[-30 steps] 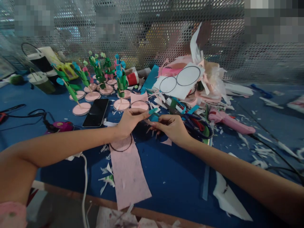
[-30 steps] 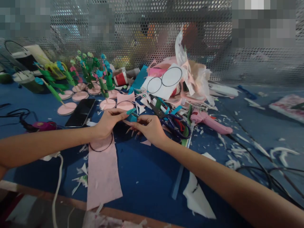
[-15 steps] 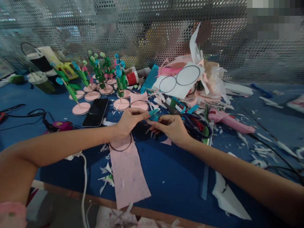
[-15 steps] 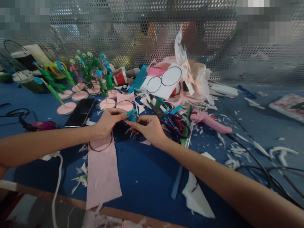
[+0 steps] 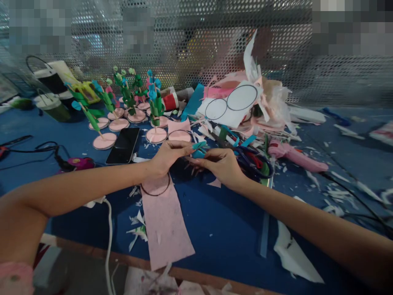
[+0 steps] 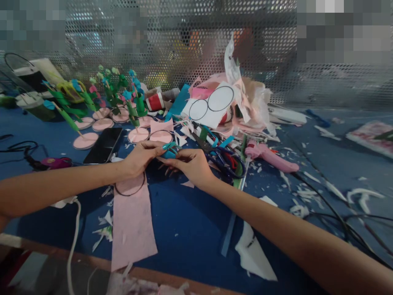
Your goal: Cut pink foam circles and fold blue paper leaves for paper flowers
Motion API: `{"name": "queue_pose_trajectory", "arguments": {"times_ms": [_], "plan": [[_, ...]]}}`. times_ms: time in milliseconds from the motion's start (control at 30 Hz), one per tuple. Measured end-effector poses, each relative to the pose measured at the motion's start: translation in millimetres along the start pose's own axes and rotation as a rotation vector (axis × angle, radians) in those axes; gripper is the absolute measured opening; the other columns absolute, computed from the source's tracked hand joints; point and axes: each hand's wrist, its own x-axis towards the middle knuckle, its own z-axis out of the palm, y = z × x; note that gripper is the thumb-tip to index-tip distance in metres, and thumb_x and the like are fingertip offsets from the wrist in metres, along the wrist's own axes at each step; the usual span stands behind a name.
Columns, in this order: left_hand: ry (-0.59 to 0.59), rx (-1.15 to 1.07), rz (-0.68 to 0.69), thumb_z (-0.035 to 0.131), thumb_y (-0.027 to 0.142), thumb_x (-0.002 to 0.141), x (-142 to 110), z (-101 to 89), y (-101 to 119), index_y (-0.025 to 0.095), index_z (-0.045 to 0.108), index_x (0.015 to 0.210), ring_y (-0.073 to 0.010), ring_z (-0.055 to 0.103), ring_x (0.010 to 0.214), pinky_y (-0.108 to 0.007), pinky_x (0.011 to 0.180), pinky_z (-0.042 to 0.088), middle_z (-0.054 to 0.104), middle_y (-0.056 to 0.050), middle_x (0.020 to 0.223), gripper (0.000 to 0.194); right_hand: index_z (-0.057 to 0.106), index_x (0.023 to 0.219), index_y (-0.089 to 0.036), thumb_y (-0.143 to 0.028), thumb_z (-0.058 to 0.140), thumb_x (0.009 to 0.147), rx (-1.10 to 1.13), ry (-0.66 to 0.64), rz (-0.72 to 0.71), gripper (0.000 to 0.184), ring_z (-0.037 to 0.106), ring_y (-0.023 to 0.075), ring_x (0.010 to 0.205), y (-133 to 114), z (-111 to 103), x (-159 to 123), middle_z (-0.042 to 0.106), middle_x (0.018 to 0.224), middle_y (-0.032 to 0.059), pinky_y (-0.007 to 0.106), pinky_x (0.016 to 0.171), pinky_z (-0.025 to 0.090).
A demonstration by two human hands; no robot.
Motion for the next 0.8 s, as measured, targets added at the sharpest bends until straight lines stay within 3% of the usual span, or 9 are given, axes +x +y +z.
{"name": "queue_pose_trajectory", "arguments": {"times_ms": [200,400,500,600,700,800], "plan": [[-0.257,-0.002,-0.057,0.082,0.033,0.058,-5.3,-1.6,0.7,0.02,0.076,0.069,-0.0272,0.058,0.112,-0.037,0.088,0.048,0.062,-0.008,0.125,0.018,0.07,0.049,-0.02,-0.037,0.083,0.051,-0.077,-0.006,-0.151,0.022,0.057,0.0126,0.051,-6.0,-2.5,-0.1,0.064,0.05,0.0,0.024,0.052,0.046],[-0.401,0.072,-0.013,0.082,0.031,0.06,-7.6,-0.2,4.4,0.022,0.076,0.085,-0.0296,0.041,0.13,-0.038,0.101,0.04,0.051,-0.009,0.137,0.027,0.07,0.048,-0.016,-0.044,0.081,0.053,-0.163,-0.02,-0.125,0.031,0.05,0.0114,0.045,-10.9,-6.1,-3.9,0.058,0.045,0.0002,0.024,0.045,0.038],[-0.368,0.053,-0.013,0.082,0.029,0.059,-8.0,1.0,4.9,0.022,0.076,0.079,-0.0286,0.044,0.128,-0.04,0.103,0.037,0.053,-0.009,0.133,0.022,0.07,0.049,-0.016,-0.043,0.083,0.05,-0.16,-0.016,-0.09,0.031,0.052,0.012,0.046,-11.6,-5.7,-3.9,0.06,0.046,0.001,0.024,0.046,0.041],[-0.248,0.009,0.011,0.084,0.025,0.056,-6.4,0.3,1.4,0.02,0.075,0.07,-0.0254,0.053,0.118,-0.042,0.101,0.039,0.06,-0.008,0.122,0.017,0.071,0.052,-0.017,-0.041,0.085,0.045,-0.101,-0.027,-0.058,0.029,0.057,0.0142,0.05,-9.6,-3.4,-3.1,0.064,0.05,0.0011,0.026,0.051,0.048],[-0.119,0.005,0.041,0.085,0.025,0.051,-3.3,-1.2,-3.6,0.018,0.073,0.062,-0.0208,0.06,0.102,-0.04,0.092,0.044,0.065,-0.006,0.107,0.017,0.073,0.059,-0.018,-0.04,0.086,0.043,0.0,-0.06,-0.015,0.03,0.063,0.0175,0.057,-5.5,-0.6,-2.2,0.068,0.057,0.0017,0.031,0.06,0.054],[-0.075,0.026,0.038,0.085,0.028,0.05,-0.7,-2.5,-5.8,0.017,0.072,0.061,-0.0174,0.062,0.09,-0.035,0.084,0.048,0.066,-0.005,0.1,0.02,0.075,0.065,-0.018,-0.041,0.085,0.047,0.033,-0.025,0.033,0.031,0.063,0.0161,0.054,-2.3,0.4,-0.9,0.07,0.059,0.0024,0.029,0.055,0.055]]}}
